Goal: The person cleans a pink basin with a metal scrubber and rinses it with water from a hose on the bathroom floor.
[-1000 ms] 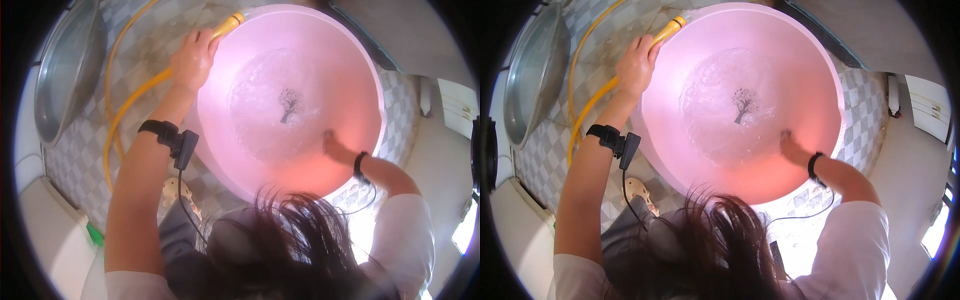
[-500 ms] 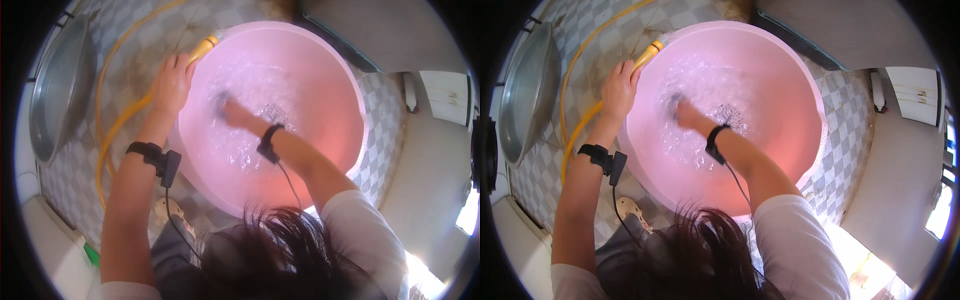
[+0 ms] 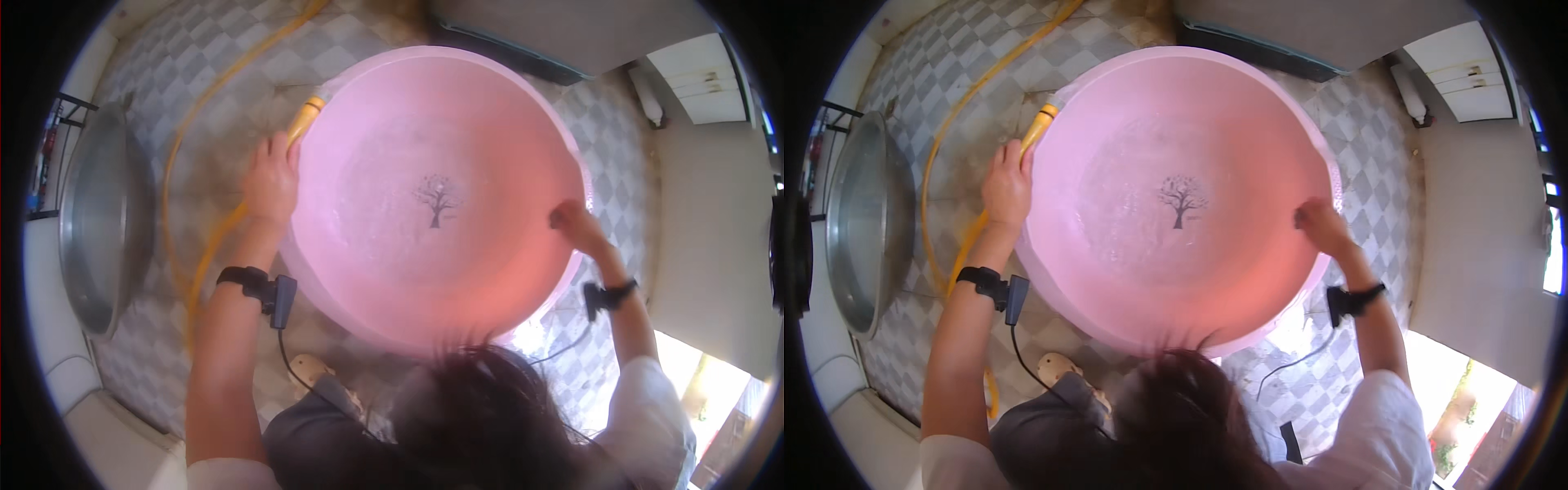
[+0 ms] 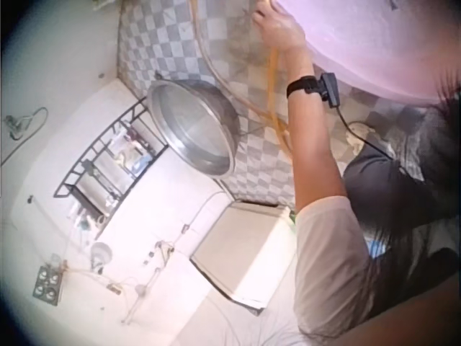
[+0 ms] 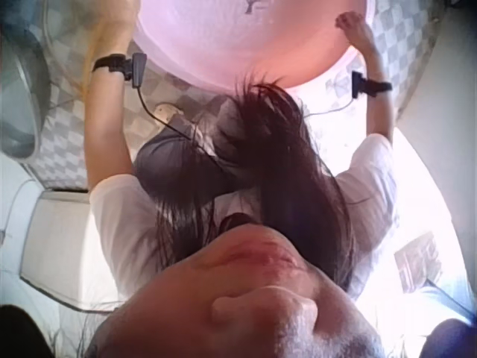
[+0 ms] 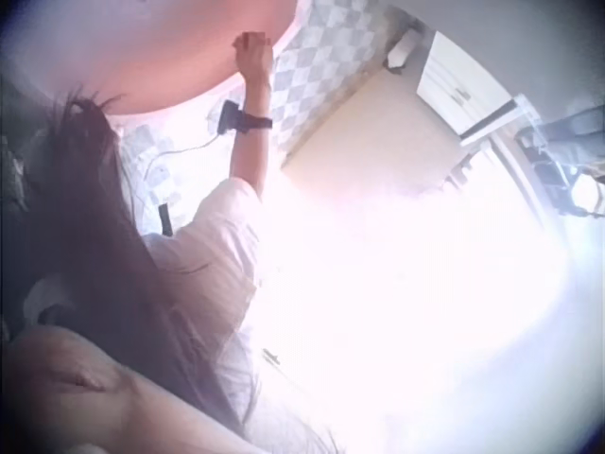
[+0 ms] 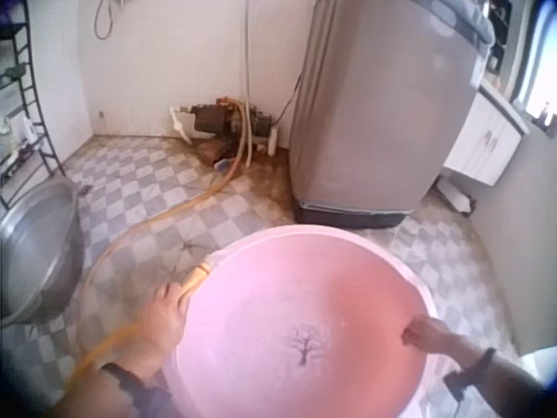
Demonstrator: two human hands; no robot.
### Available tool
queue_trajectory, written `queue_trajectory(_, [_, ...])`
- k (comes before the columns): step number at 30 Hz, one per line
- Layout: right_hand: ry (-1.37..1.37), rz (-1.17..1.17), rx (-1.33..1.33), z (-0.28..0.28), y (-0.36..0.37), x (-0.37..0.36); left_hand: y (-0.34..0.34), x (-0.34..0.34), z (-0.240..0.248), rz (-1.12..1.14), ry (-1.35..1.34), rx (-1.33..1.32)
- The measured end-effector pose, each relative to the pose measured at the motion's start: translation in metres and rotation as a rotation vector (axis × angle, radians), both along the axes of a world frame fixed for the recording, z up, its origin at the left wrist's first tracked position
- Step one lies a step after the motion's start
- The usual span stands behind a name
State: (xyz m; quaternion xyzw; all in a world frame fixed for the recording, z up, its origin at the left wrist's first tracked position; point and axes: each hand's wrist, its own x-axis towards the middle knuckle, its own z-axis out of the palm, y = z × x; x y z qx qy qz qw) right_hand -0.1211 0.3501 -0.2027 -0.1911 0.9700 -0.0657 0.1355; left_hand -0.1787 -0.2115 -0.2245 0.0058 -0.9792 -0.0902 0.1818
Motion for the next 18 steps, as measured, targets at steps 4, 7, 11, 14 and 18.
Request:
queue_trajectory(4, [0.384, -0.811, -0.278, 0.059, 0.014, 0.088, 0.016, 0.004, 0.011, -0.04, 0.049, 0.03])
queue_trajectory(7, [-0.059, -1.107, -0.657, 0.006, 0.031, 0.176, 0.018, 0.0, 0.001, -0.033, 0.069, -0.041])
queue_trajectory(11, [-0.49, -1.203, -0.969, -0.008, -0.066, 0.225, 0.013, 0.002, -0.001, -0.14, 0.042, -0.039])
queue_trajectory(14, [-0.435, -1.02, -1.324, -0.004, -0.093, 0.221, 0.0, 0.033, 0.002, -0.227, -0.021, -0.031])
queue_trajectory(18, [-0.399, -1.049, -1.12, 0.021, -0.085, 0.213, 0.003, 0.072, 0.01, -0.282, -0.161, -0.076])
